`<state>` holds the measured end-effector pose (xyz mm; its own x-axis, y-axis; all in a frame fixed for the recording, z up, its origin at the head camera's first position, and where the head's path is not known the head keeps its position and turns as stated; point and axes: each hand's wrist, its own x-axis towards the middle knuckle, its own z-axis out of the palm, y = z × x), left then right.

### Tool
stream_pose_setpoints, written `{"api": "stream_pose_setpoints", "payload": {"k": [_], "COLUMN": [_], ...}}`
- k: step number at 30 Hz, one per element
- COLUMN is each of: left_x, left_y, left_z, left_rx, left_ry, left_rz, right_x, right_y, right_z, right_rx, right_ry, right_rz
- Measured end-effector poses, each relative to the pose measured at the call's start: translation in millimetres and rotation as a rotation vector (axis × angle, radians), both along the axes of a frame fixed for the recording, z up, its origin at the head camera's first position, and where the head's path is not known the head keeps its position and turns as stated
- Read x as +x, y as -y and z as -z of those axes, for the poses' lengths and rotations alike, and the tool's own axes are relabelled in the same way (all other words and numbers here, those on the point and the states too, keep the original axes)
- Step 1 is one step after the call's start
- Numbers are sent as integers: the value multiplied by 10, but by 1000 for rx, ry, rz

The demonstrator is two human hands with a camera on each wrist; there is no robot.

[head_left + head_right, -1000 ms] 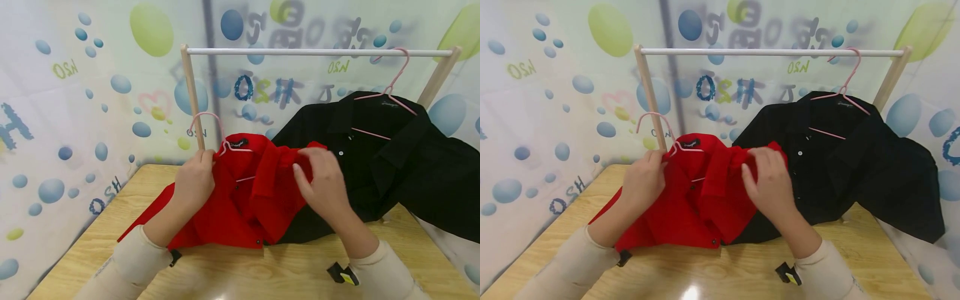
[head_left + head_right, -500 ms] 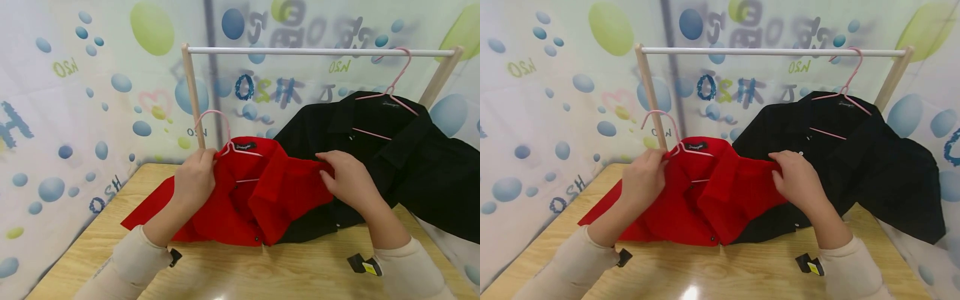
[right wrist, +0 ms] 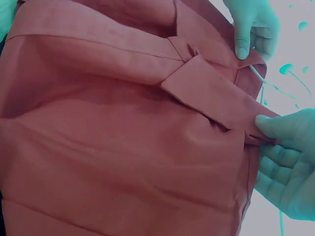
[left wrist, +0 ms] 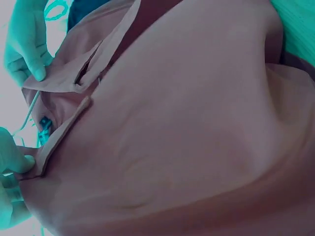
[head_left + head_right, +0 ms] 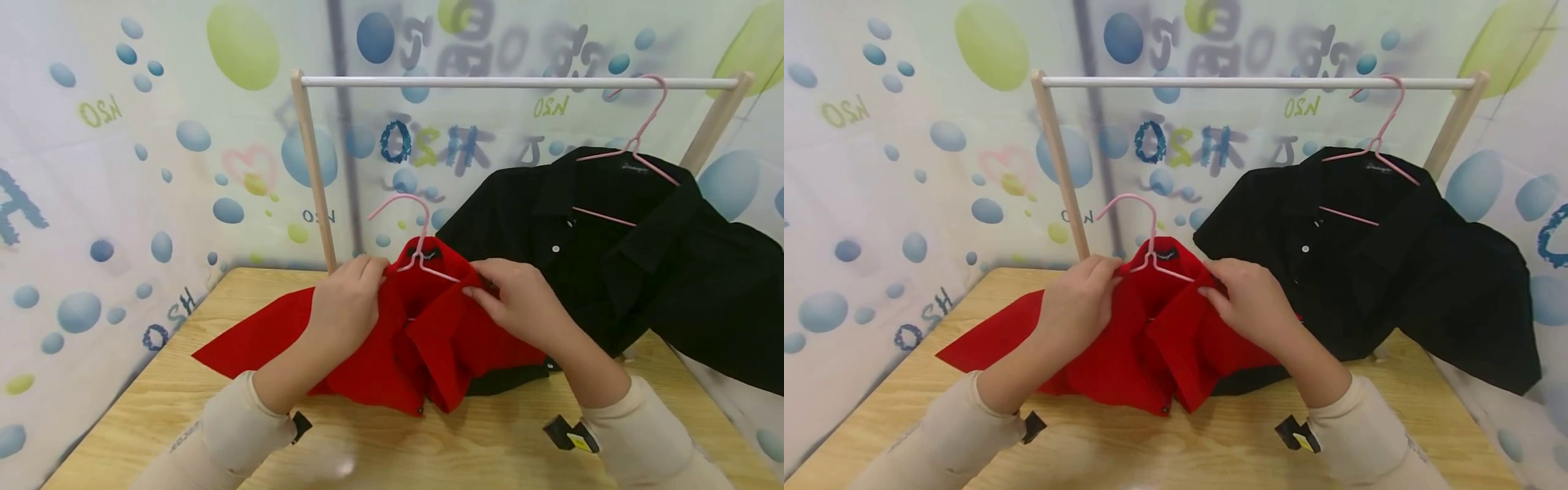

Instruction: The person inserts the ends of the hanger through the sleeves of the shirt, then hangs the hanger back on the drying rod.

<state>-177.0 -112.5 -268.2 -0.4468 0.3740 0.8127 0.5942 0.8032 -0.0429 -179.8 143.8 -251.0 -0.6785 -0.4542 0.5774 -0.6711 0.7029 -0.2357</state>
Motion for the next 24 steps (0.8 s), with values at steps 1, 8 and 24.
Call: {"api": "stream_pose_setpoints", "payload": {"k": [1, 8, 24], "left_x": [1, -15, -119], "left_y": [3, 111, 319], "left_z": [1, -11, -101], "left_rx": [-2, -32, -65], "left_ry": [6, 109, 82], "left_rz": [5, 6, -41], "right_x": [-2, -13, -90], "right_y": [3, -49, -284], "right_z": [3, -15, -75], "right_rx": [8, 56, 116], "right_ry": [-1, 24, 45], "right_rz": [2, 33, -28]}}
